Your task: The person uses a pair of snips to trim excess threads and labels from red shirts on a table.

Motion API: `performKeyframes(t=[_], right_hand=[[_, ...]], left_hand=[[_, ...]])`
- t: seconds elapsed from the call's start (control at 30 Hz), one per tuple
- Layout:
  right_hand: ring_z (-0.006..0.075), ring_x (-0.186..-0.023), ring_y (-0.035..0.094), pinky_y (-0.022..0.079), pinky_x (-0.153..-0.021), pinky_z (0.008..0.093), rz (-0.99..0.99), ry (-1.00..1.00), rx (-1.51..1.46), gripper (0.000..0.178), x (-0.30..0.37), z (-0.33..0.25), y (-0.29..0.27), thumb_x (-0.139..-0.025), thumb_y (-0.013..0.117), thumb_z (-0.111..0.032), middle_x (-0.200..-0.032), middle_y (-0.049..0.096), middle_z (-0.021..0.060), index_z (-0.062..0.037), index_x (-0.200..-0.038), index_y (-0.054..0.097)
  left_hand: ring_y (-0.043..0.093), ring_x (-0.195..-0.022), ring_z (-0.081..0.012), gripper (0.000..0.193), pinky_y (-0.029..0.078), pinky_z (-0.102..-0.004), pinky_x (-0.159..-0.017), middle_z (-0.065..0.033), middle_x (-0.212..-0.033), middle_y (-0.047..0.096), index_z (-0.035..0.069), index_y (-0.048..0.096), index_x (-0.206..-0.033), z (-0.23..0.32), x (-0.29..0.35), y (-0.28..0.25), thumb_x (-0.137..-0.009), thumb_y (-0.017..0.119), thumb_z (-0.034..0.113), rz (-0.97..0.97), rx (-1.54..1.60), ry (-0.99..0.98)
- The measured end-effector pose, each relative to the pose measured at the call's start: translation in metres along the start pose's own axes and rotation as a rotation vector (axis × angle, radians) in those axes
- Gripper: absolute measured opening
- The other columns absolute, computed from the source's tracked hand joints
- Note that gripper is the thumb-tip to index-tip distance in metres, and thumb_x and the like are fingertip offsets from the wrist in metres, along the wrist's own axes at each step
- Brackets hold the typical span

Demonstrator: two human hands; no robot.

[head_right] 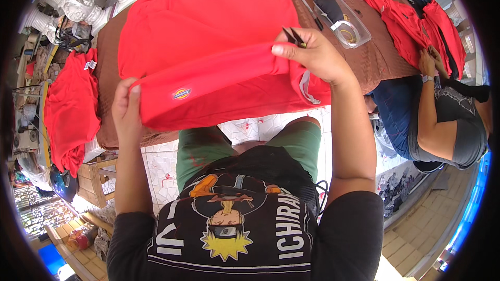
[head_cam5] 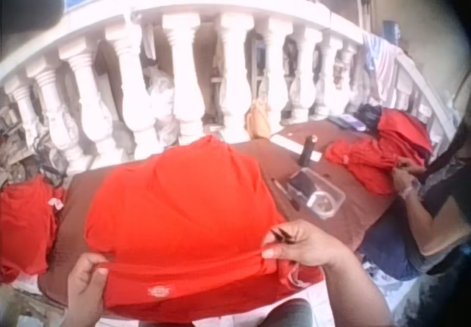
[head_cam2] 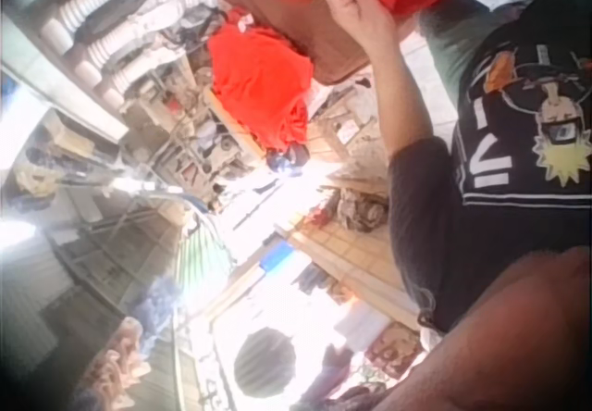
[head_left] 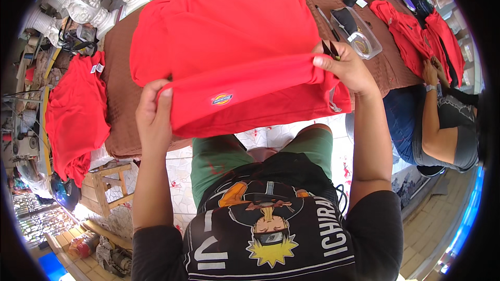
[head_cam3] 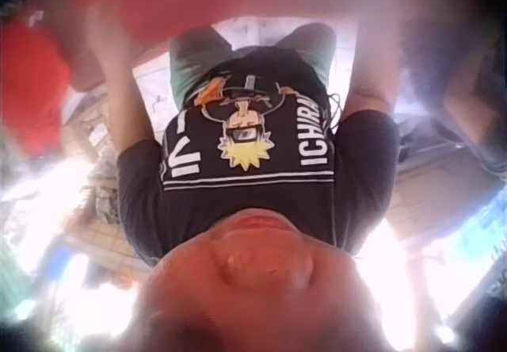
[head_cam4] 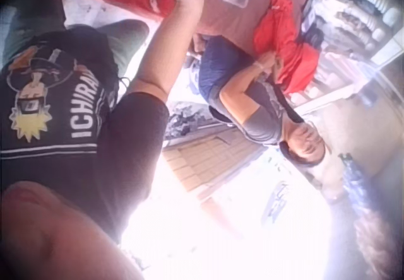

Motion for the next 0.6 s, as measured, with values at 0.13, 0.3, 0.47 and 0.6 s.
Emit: performKeyframes(t=[0.13,0.3,0.47,0.6], right_hand=[[0.0167,-0.074,0.062,0.049,-0.068,0.0317,0.185,0.183,0.584,0.036,-0.018,0.038,-0.01,-0.08,0.076,-0.035,-0.082,0.066,0.0057,-0.0033,-0.094,0.067],[0.028,-0.073,0.065,0.05,-0.067,0.0373,0.496,0.123,0.818,0.036,-0.004,-0.01,-0.002,-0.081,0.074,-0.035,-0.084,0.068,0.0132,-0.0026,-0.095,0.067],[0.0302,-0.076,0.067,0.051,-0.069,0.0384,0.197,0.006,0.628,0.032,-0.02,-0.027,0.071,-0.083,0.072,-0.032,-0.082,0.068,0.0144,-0.0042,-0.095,0.065],[0.0337,-0.094,0.064,0.05,-0.08,0.0427,0.042,-0.015,0.602,0.037,-0.032,-0.002,0.119,-0.086,0.068,-0.025,-0.104,0.065,0.0156,-0.0053,-0.114,0.055]], left_hand=[[0.064,-0.088,-0.0179,0.016,0.049,-0.0283,-0.081,-0.0105,-0.097,0.066,0.001,0.062,-0.106,-0.022,-0.027,0.017,-0.094,0.059,0.011,-0.055,-0.596,0.058],[0.066,-0.089,-0.0188,0.016,0.051,-0.0304,-0.08,-0.0108,-0.096,0.067,0.003,0.065,-0.105,-0.008,-0.035,0.012,-0.091,0.062,0.01,0.033,-0.487,0.144],[0.064,-0.09,-0.0232,0.023,0.05,-0.0318,-0.081,-0.0097,-0.102,0.065,0.003,0.066,-0.108,0.015,-0.031,0.059,-0.086,0.068,0.011,-0.345,-0.618,0.187],[0.061,-0.099,-0.03,0.032,0.05,-0.0387,-0.084,-0.013,-0.11,0.06,0.003,0.066,-0.109,-0.008,-0.011,0.075,-0.08,0.072,0.014,-0.314,-0.851,0.14]])
Point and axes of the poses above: each hand's wrist, its own x-axis away from the middle knuckle, its own y-axis out of the palm, z = x × y, the point moved 5 cm from there along -x, towards the middle knuckle
